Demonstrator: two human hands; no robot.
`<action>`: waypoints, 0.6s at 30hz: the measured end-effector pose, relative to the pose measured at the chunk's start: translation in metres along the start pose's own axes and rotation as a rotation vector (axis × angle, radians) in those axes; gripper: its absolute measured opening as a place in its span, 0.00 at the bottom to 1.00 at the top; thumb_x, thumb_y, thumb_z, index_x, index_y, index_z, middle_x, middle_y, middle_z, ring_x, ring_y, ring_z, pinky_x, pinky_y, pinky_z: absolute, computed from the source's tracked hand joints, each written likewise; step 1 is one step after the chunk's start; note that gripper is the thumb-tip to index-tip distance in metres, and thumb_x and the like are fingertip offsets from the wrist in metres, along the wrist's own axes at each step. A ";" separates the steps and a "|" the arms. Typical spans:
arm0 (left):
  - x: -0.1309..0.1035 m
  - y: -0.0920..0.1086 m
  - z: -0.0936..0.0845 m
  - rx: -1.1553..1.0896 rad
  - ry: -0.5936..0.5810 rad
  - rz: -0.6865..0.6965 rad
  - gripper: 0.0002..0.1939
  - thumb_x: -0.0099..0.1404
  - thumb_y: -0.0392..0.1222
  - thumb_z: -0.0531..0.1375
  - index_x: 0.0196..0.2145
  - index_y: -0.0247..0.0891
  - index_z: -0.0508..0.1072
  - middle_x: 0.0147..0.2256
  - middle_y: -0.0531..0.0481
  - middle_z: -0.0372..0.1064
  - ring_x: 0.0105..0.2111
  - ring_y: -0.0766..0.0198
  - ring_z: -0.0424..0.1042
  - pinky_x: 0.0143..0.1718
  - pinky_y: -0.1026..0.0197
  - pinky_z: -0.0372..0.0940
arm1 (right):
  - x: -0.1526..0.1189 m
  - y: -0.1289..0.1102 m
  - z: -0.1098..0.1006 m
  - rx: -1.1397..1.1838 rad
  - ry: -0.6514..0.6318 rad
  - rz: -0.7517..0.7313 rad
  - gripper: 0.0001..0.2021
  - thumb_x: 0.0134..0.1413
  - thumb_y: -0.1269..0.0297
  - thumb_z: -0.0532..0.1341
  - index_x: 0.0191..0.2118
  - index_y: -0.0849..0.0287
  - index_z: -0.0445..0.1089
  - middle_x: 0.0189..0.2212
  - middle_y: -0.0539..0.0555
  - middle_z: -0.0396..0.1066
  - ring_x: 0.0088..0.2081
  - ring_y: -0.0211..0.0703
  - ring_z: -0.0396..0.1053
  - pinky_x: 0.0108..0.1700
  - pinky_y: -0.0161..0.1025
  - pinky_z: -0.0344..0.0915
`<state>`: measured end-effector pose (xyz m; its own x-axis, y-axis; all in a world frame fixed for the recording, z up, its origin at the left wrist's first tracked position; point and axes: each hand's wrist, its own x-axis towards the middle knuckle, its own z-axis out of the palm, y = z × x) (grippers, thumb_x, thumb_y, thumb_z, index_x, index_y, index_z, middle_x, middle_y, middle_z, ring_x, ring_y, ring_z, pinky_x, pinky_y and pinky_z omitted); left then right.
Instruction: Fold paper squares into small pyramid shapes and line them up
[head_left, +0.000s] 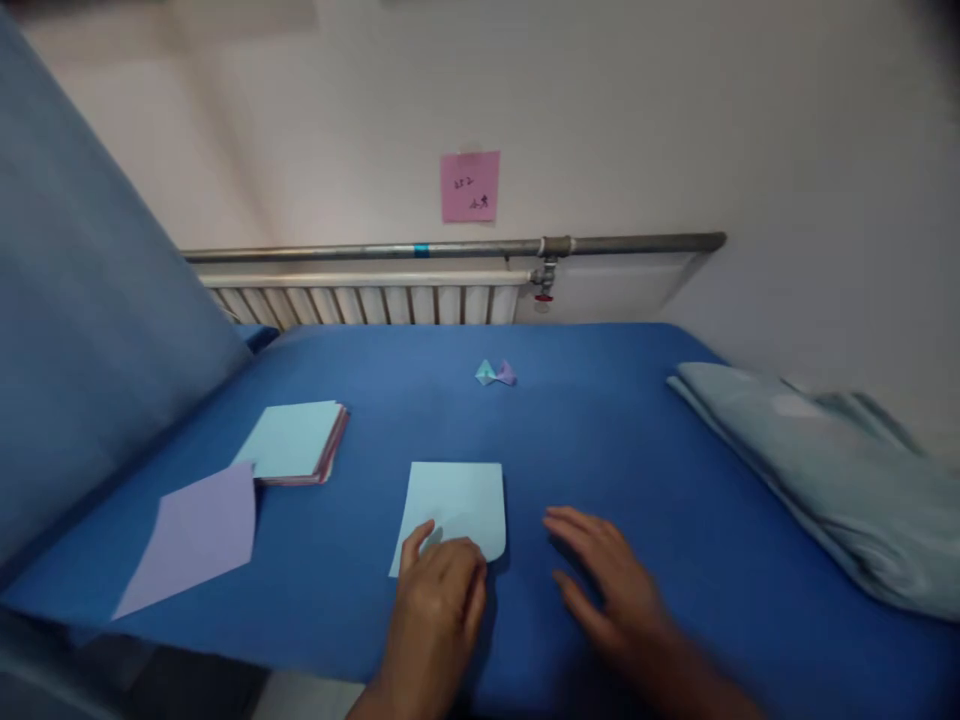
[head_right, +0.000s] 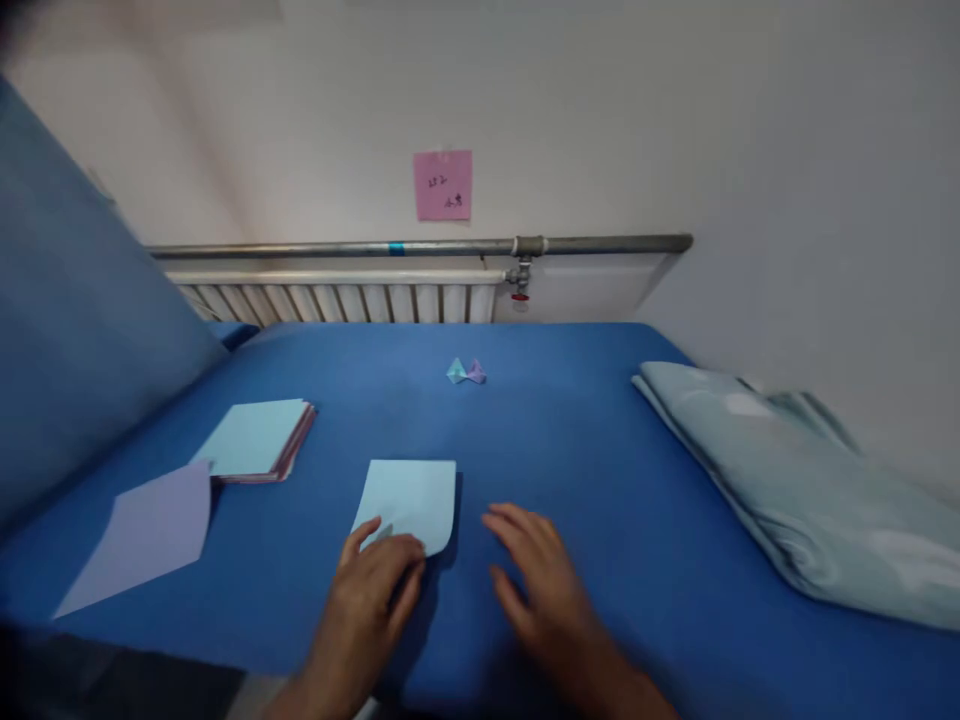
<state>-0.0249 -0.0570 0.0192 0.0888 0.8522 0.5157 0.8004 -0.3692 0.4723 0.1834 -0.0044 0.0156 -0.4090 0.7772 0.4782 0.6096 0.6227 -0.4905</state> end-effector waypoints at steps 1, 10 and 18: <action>-0.005 0.009 0.009 -0.017 -0.020 0.024 0.12 0.64 0.30 0.50 0.37 0.45 0.68 0.34 0.50 0.75 0.33 0.61 0.75 0.54 0.43 0.59 | -0.005 -0.006 0.001 -0.042 -0.025 -0.062 0.20 0.52 0.72 0.54 0.52 0.55 0.66 0.50 0.58 0.70 0.52 0.51 0.66 0.52 0.52 0.64; -0.016 0.023 0.008 -0.095 -0.254 0.230 0.19 0.60 0.37 0.58 0.49 0.44 0.64 0.44 0.44 0.73 0.44 0.54 0.72 0.54 0.40 0.58 | -0.025 -0.018 -0.013 0.143 -0.183 -0.074 0.14 0.50 0.80 0.52 0.37 0.56 0.68 0.40 0.54 0.74 0.42 0.43 0.70 0.44 0.45 0.64; -0.032 -0.028 -0.024 -0.047 -0.400 0.190 0.16 0.61 0.36 0.56 0.46 0.50 0.68 0.43 0.50 0.75 0.45 0.55 0.71 0.56 0.40 0.53 | -0.041 -0.011 -0.029 0.348 -0.230 0.084 0.09 0.59 0.72 0.53 0.40 0.53 0.67 0.35 0.51 0.74 0.38 0.41 0.71 0.45 0.43 0.64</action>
<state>-0.0645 -0.0827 0.0070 0.4612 0.8407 0.2837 0.7206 -0.5414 0.4331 0.2132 -0.0455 0.0222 -0.5326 0.8019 0.2706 0.3978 0.5194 -0.7563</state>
